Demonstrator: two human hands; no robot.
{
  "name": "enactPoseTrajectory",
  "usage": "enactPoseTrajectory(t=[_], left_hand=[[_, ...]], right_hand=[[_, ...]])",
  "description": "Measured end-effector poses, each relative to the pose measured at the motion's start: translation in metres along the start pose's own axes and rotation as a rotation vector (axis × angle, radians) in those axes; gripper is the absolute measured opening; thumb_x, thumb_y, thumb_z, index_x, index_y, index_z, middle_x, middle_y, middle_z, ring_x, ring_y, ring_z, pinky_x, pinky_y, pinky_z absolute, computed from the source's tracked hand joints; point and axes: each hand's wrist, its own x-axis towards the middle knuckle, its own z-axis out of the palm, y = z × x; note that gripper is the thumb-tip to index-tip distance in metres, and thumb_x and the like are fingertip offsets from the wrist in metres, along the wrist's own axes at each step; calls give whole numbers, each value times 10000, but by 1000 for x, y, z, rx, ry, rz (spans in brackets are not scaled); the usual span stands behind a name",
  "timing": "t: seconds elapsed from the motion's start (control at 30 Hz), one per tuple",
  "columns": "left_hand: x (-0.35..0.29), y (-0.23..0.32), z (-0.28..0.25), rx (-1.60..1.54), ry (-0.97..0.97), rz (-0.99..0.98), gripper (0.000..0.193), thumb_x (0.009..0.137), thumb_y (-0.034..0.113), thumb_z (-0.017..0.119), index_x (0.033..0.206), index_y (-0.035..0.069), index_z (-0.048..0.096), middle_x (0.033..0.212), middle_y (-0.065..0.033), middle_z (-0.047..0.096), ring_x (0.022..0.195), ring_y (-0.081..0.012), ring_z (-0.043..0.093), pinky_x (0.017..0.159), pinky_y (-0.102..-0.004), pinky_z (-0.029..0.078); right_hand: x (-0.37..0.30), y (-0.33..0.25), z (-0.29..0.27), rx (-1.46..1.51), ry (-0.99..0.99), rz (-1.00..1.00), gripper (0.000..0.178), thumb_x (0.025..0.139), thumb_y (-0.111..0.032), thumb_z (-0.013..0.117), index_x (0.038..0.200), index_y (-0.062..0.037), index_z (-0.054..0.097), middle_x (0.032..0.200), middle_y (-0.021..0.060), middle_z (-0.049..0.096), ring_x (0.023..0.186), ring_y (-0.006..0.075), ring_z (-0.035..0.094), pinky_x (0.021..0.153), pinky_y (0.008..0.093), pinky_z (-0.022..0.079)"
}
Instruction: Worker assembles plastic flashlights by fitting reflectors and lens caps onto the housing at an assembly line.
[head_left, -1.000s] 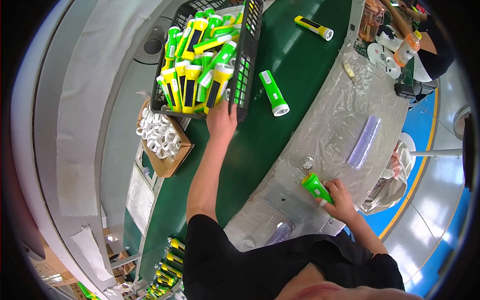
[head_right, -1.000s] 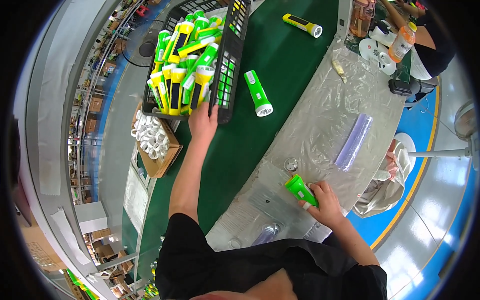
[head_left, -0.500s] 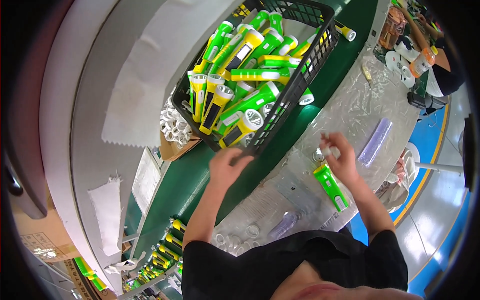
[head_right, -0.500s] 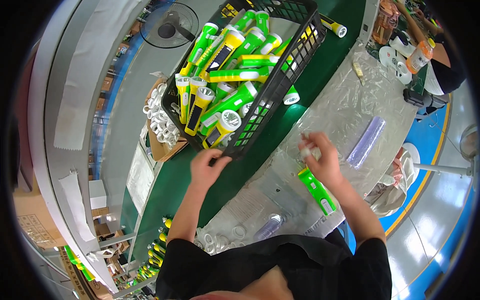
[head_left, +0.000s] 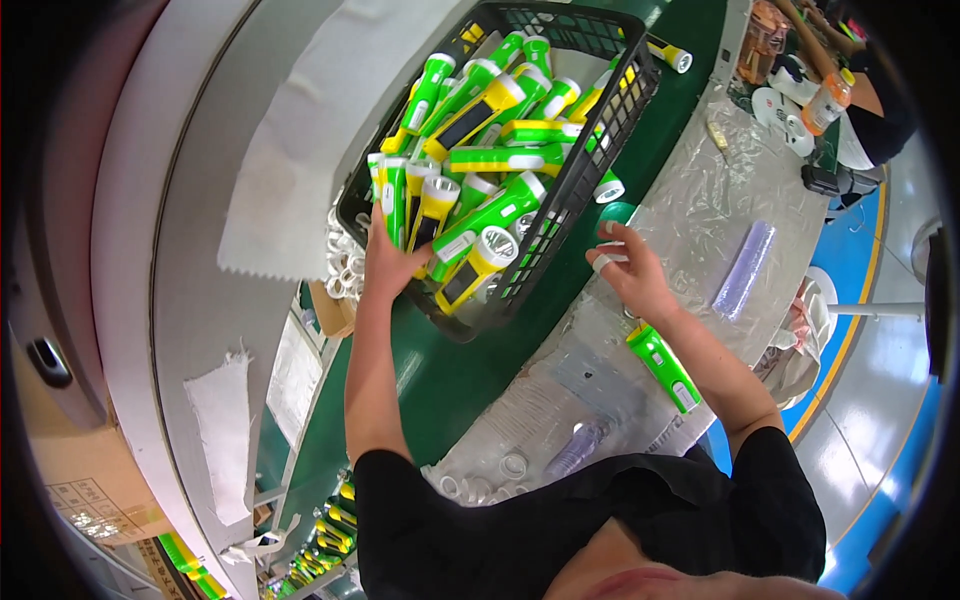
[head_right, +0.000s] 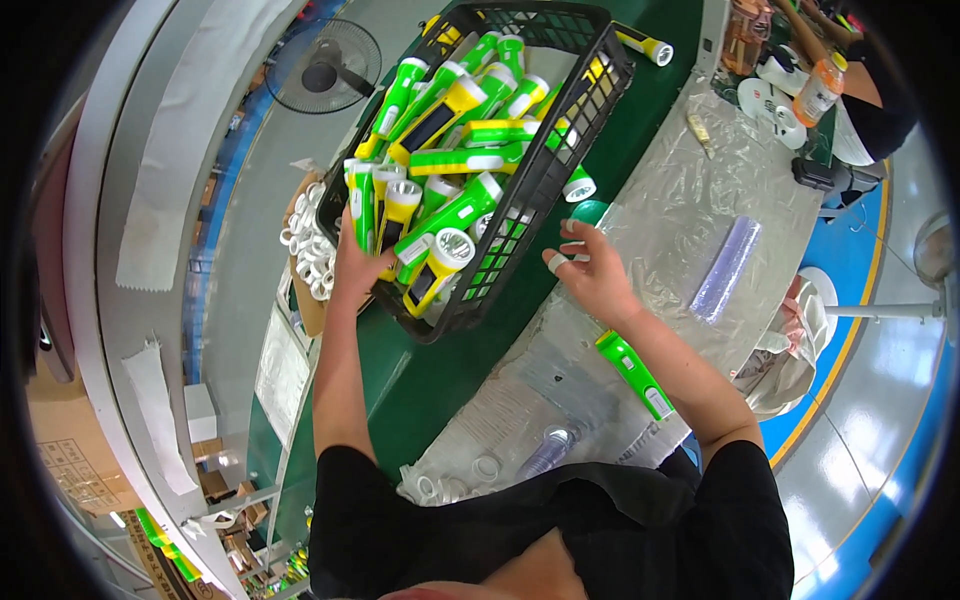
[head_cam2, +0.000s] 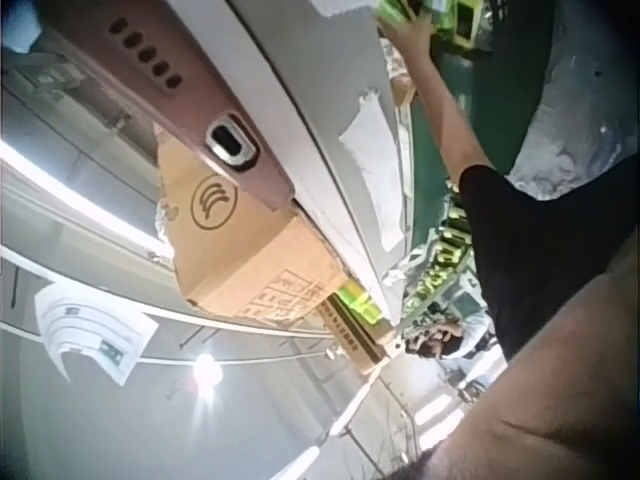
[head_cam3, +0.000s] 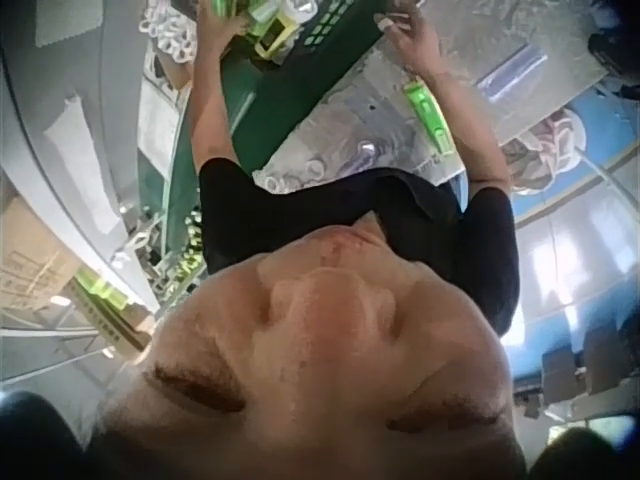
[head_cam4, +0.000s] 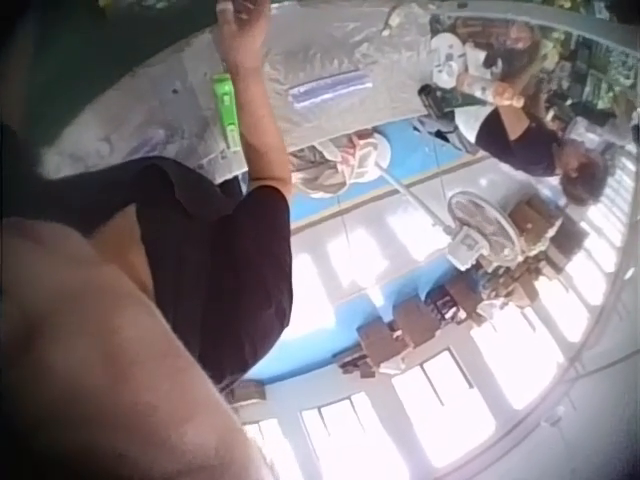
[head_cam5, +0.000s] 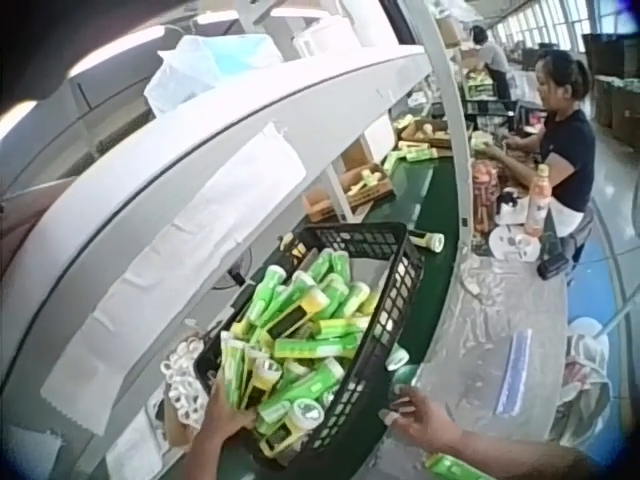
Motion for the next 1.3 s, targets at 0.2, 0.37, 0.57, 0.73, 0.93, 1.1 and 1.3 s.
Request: enactPoseTrajectory(t=[0.2, 0.37, 0.57, 0.73, 0.93, 1.1, 1.3], left_hand=[[0, 13, -14, -183, -92, -190, 1064, 557, 234, 901, 1412, 41, 298, 1277, -174, 548, 1159, -288, 550, 972, -378, 437], [8, -12, -15, -384, -195, -272, 1100, 513, 264, 934, 1397, 18, 328, 1247, -150, 566, 1119, -249, 566, 958, -351, 447], [-1, -2, -6, -438, -188, -256, 982, 540, 250, 925, 1329, -6, 399, 1196, -129, 587, 1068, -213, 583, 915, -334, 474], [-16, 11, -16, -510, -214, -300, 922, 575, 230, 909, 1322, 0, 420, 1188, -99, 590, 1057, -188, 582, 919, -331, 474], [-8, 18, -14, -603, -266, -302, 956, 609, 35, 853, 1407, 35, 328, 1262, -82, 533, 1158, -216, 525, 986, -341, 424], [-12, 13, -6, -798, -202, -321, 1018, 570, 132, 905, 1403, 21, 329, 1233, -103, 558, 1112, -204, 555, 953, -331, 457], [-31, 0, -18, -1085, -63, -393, 822, 665, 35, 825, 1350, 48, 372, 1157, -81, 577, 1050, -209, 592, 911, -358, 493]], right_hand=[[9, 7, 1, 26, -38, 43, 527, 851, -191, 692, 1276, 35, 477, 1195, 148, 577, 1043, 220, 600, 863, 336, 508], [29, -2, 7, 48, 23, 14, 589, 841, -261, 719, 1278, 46, 471, 1173, 137, 580, 1031, 195, 593, 848, 325, 505], [92, -19, -18, 170, 308, -43, 663, 838, -315, 720, 1303, 65, 439, 1176, 122, 573, 1013, 177, 584, 833, 304, 499], [117, -53, -41, 199, 100, 74, 490, 845, -398, 701, 1055, 29, 583, 937, 73, 612, 875, 151, 628, 764, 287, 540], [110, -72, 5, 21, -183, 273, 397, 814, -322, 750, 848, 5, 527, 782, 98, 629, 630, 181, 670, 542, 292, 572], [115, -60, 21, 26, -84, 231, 325, 846, -244, 707, 784, -25, 474, 707, 93, 628, 580, 190, 671, 504, 294, 566], [112, -67, 21, -20, -76, 228, 288, 847, -224, 687, 789, -22, 491, 710, 87, 646, 585, 173, 669, 518, 286, 568]])
